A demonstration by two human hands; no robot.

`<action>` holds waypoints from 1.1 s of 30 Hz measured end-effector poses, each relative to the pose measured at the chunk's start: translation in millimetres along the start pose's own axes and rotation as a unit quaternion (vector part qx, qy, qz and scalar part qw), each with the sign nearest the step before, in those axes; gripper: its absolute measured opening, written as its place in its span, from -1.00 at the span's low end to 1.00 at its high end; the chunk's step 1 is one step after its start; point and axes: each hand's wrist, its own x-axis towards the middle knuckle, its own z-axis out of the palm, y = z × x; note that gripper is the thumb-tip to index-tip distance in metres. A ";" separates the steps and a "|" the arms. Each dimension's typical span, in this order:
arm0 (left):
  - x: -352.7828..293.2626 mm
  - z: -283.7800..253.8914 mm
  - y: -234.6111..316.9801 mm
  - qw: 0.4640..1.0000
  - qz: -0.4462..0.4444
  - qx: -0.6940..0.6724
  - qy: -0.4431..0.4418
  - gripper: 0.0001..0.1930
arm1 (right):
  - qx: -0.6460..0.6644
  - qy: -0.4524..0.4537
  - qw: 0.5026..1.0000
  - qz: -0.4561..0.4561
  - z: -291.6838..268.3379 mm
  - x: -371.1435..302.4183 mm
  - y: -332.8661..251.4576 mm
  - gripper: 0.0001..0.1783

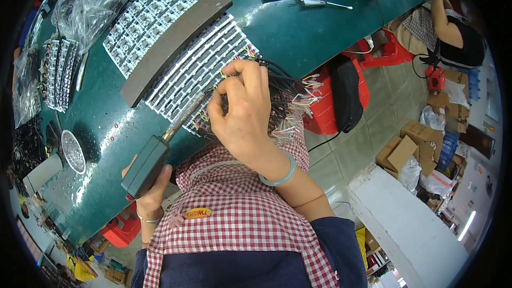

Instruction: The person solders wire harnesses to circuit boards using a soldering iron, holding and positioning the wires against the board contacts by hand.

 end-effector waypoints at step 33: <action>-83.6 -126.3 -50.8 0.823 -0.237 0.146 0.495 -0.75 | -0.007 0.000 1.000 -0.011 -3.4 3.4 -0.1 -0.88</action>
